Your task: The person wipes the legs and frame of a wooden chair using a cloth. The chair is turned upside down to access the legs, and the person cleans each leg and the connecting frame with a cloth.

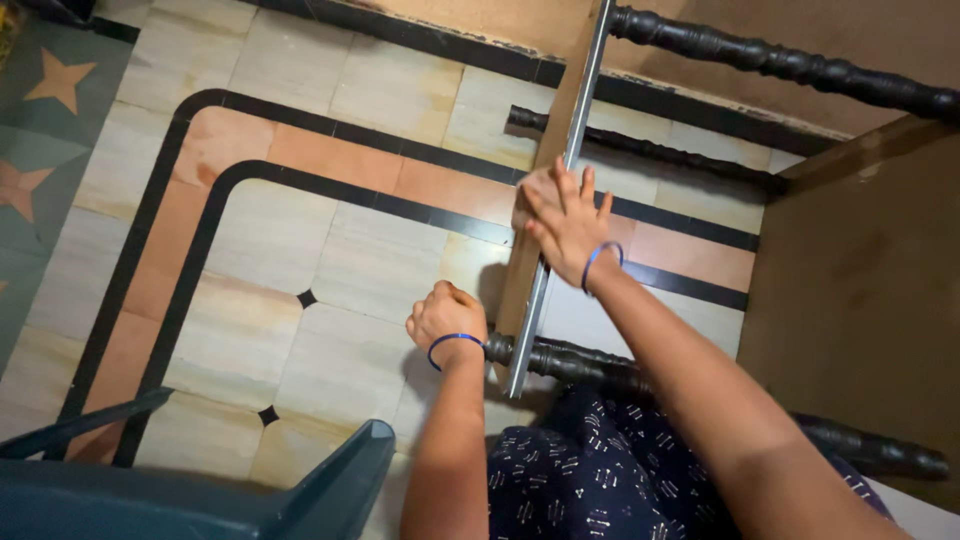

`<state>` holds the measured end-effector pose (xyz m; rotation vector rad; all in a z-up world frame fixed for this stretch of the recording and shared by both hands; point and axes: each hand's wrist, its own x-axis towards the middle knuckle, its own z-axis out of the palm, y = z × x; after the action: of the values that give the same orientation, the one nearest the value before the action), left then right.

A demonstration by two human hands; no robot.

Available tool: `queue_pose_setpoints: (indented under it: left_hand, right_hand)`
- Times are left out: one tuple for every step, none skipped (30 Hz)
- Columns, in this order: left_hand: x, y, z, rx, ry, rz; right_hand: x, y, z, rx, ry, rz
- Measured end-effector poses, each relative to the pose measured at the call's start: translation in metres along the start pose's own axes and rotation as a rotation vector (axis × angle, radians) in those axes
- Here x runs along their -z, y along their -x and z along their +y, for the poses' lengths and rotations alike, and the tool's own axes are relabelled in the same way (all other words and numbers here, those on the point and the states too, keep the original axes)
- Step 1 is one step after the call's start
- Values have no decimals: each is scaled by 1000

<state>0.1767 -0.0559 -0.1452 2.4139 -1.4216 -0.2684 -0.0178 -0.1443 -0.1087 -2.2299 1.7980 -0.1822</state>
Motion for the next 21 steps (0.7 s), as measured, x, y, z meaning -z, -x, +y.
queue_pose_setpoints:
  left_hand:
    - [-1, 0, 0, 7, -6, -13]
    - [-1, -1, -1, 13, -11, -24]
    - [-2, 0, -1, 16, -9, -13]
    - [-1, 1, -1, 15, -9, -2]
    - [0, 2, -1, 14, -8, 8]
    - [0, 2, 0, 12, 2, 21]
    - [1, 3, 0, 9, 12, 33]
    - [2, 2, 1, 12, 19, 47]
    - [1, -2, 3, 13, 15, 34]
    - [1, -1, 2, 18, 6, 13]
    - [-1, 0, 1, 24, -2, -9]
    - [-2, 0, 0, 25, 6, -11]
    - [-3, 1, -1, 26, 15, -13]
    - [-4, 0, 0, 26, 26, -13]
    - [-5, 0, -1, 24, 29, -4]
    - [-5, 1, 0, 22, 32, 3]
    - [-5, 1, -1, 19, 36, 11]
    - [-5, 1, 0, 18, 41, 16]
    - [-5, 1, 1, 16, 47, 22]
    - [-4, 1, 1, 15, 53, 27]
    - [-4, 0, 1, 19, 46, 22]
  right_hand:
    - [1, -8, 5, -24, -4, 0]
    - [1, -15, 8, -42, -9, 0]
    - [2, -21, 9, -60, -15, 0]
    - [2, -23, 10, -82, -22, 3]
    - [2, -22, 9, -93, -47, -6]
    - [3, -22, 8, -102, -71, -11]
    - [4, -21, 7, -110, -94, -15]
    - [5, -22, 6, -93, -62, 1]
    - [7, -22, 8, -76, -29, 18]
    - [5, -17, 8, -60, 1, 24]
    - [4, -13, 10, -34, -65, 72]
    - [4, -8, 12, -11, -132, 120]
    - [4, -4, 13, 11, -199, 169]
    - [6, 0, 14, 42, -221, 206]
    - [8, 5, 13, 72, -243, 242]
    - [12, 12, 11, 102, -264, 277]
    - [16, 21, 7, 87, -336, 300]
    - [21, 29, 4, 74, -406, 324]
    - [25, 39, -2, 61, -477, 347]
    - [30, 55, -8, -107, -516, 205]
    - [34, 71, -14, -273, -549, 61]
